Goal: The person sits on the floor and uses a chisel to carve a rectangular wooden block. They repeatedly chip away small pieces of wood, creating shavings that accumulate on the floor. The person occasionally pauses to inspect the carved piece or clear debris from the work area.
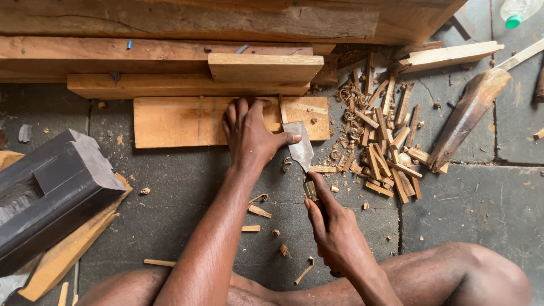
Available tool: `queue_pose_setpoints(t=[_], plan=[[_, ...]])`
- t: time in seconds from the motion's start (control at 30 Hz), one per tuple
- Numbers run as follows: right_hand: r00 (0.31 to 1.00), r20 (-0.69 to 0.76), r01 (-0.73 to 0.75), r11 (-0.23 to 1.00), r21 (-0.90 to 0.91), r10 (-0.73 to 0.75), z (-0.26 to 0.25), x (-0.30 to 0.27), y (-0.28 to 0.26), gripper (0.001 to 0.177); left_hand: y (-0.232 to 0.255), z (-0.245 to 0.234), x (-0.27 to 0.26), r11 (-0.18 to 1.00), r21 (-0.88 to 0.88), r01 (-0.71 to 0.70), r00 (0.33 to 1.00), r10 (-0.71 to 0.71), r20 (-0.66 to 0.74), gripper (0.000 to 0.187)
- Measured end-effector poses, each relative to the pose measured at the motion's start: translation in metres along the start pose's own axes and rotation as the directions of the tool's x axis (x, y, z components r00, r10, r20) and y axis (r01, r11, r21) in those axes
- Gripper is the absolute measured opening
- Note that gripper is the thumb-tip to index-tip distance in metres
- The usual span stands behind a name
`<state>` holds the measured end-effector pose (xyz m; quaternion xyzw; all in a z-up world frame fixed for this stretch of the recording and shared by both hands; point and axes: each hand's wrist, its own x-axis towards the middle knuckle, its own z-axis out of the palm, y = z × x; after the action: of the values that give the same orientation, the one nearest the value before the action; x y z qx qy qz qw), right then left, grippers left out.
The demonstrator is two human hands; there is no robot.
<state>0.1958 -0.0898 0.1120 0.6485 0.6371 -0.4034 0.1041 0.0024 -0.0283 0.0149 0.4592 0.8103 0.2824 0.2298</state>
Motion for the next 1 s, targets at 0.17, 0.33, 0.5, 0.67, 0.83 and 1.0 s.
queue_pose_setpoints(t=[0.17,0.33,0.5,0.67,0.83,1.0], plan=[[1.0,0.007,-0.005,0.999,0.038,0.005,-0.001,-0.002,-0.011,0.064,-0.004,0.007,0.004,1.0,-0.024,-0.01,0.998,0.009,-0.062,0.106],[0.997,0.045,-0.065,0.998,0.009,0.065,-0.004,0.0,-0.017,0.062,-0.002,0.008,0.01,0.999,-0.018,0.042,0.998,-0.042,-0.04,0.11],[1.0,-0.013,0.012,0.999,0.049,-0.011,-0.004,0.001,-0.02,0.065,0.003,0.006,0.016,0.999,0.006,0.054,0.996,-0.053,-0.074,0.106],[1.0,-0.013,0.026,0.994,0.11,-0.025,-0.004,0.012,-0.033,0.059,0.0,0.013,0.021,0.995,-0.049,0.084,0.982,-0.091,-0.167,0.083],[0.996,-0.063,0.075,0.99,0.12,-0.068,0.003,0.036,-0.05,0.065,0.002,0.031,0.024,0.987,-0.099,0.128,0.935,-0.153,-0.318,0.062],[0.993,-0.097,0.092,0.973,0.21,-0.073,0.019,0.033,-0.055,0.063,0.01,0.028,0.032,0.985,-0.095,0.146,0.933,-0.169,-0.317,0.056]])
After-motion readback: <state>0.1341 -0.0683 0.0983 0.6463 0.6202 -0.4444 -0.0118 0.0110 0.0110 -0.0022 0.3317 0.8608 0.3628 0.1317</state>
